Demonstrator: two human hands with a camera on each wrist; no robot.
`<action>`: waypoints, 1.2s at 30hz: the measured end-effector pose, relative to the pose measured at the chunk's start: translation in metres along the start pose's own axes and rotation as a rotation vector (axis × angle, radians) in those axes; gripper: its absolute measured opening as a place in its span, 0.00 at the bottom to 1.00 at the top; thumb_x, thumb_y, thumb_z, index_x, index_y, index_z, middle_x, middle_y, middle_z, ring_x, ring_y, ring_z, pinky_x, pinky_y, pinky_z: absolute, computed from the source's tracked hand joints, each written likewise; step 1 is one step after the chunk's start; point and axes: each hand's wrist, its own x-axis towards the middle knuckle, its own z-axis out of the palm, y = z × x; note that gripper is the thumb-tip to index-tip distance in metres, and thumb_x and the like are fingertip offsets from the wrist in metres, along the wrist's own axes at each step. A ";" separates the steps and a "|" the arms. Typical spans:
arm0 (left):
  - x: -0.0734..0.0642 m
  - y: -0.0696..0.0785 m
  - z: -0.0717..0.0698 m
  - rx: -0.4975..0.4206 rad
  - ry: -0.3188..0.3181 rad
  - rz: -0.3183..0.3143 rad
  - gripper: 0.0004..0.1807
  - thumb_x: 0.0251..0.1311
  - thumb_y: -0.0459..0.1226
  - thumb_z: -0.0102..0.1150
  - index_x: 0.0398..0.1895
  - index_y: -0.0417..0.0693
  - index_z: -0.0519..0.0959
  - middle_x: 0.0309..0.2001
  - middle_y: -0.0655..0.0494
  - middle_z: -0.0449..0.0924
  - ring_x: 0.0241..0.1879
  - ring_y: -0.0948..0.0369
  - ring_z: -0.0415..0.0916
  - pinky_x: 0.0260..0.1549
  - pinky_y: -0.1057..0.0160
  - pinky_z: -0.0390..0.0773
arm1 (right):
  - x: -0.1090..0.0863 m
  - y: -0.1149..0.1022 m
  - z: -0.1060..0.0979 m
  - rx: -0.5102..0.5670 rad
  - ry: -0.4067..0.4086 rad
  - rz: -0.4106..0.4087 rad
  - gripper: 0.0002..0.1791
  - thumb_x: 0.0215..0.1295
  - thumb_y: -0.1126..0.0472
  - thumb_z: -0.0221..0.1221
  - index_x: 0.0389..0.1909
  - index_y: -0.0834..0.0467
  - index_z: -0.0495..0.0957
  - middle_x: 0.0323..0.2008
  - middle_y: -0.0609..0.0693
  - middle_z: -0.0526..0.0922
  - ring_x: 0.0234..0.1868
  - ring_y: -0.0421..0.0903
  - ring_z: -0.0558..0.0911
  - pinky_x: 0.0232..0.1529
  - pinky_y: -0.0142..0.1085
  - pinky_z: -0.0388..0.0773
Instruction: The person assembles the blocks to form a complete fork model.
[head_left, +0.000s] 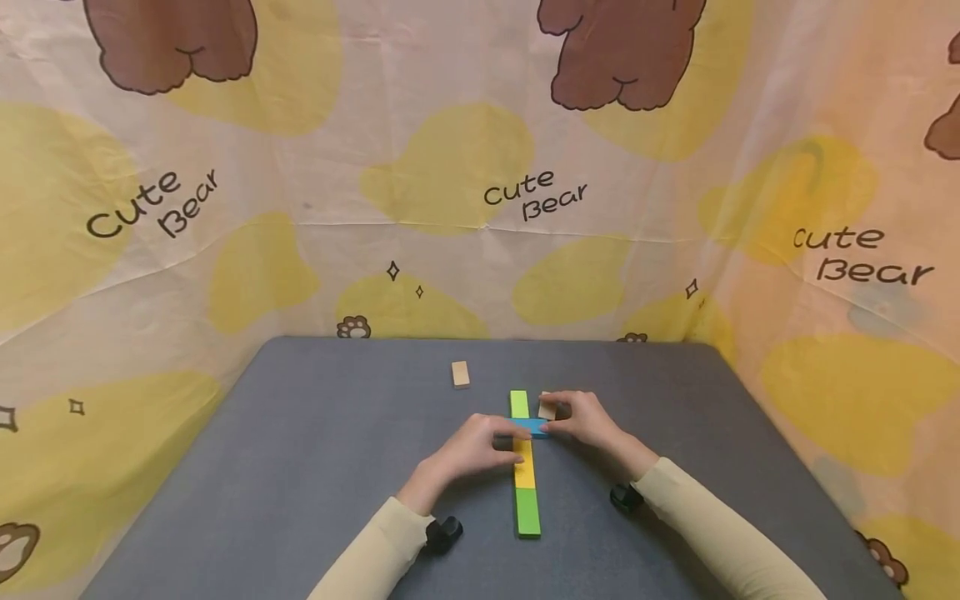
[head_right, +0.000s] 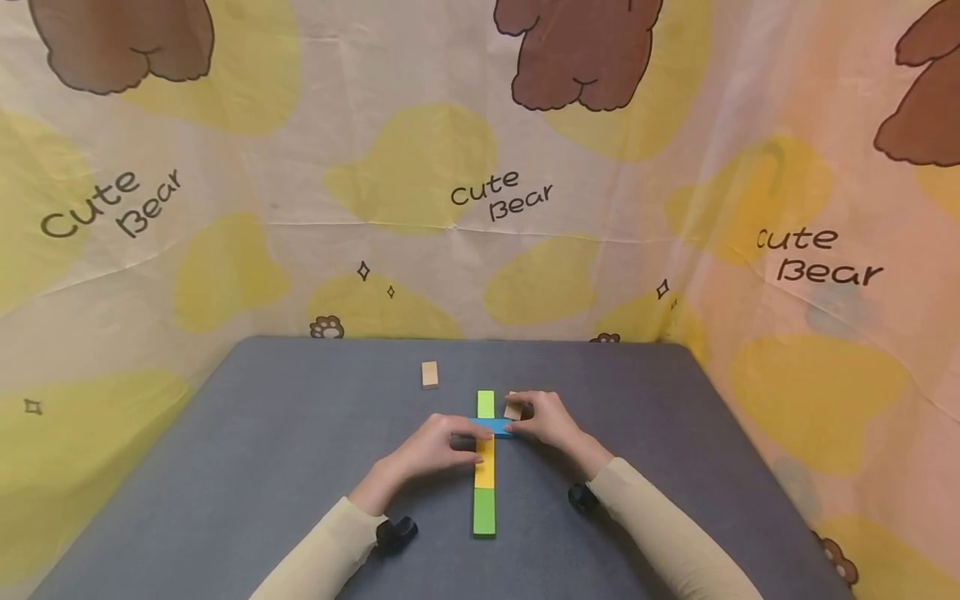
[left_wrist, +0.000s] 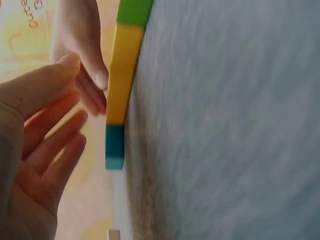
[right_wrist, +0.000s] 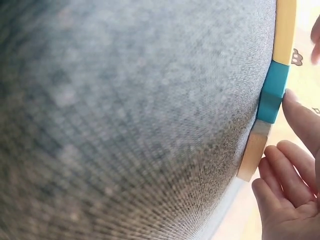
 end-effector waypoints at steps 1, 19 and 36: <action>0.002 -0.003 -0.001 0.007 0.026 -0.018 0.17 0.54 0.42 0.69 0.48 0.54 0.84 0.48 0.62 0.86 0.50 0.66 0.82 0.52 0.65 0.80 | 0.000 0.000 0.000 0.006 0.003 0.000 0.30 0.50 0.51 0.71 0.56 0.56 0.80 0.57 0.54 0.82 0.58 0.53 0.81 0.59 0.51 0.77; 0.015 -0.082 -0.037 0.010 0.380 -0.341 0.21 0.50 0.38 0.72 0.49 0.46 0.83 0.49 0.48 0.84 0.54 0.49 0.79 0.55 0.49 0.78 | 0.001 -0.003 0.000 -0.007 0.012 0.018 0.31 0.50 0.52 0.72 0.56 0.56 0.80 0.57 0.53 0.82 0.57 0.52 0.81 0.58 0.51 0.77; 0.023 -0.118 -0.046 -0.029 0.262 -0.504 0.36 0.53 0.41 0.70 0.65 0.45 0.69 0.65 0.43 0.71 0.68 0.44 0.65 0.66 0.45 0.67 | 0.000 -0.002 0.000 -0.015 0.011 0.014 0.30 0.50 0.52 0.72 0.56 0.57 0.80 0.56 0.54 0.83 0.58 0.53 0.81 0.59 0.51 0.76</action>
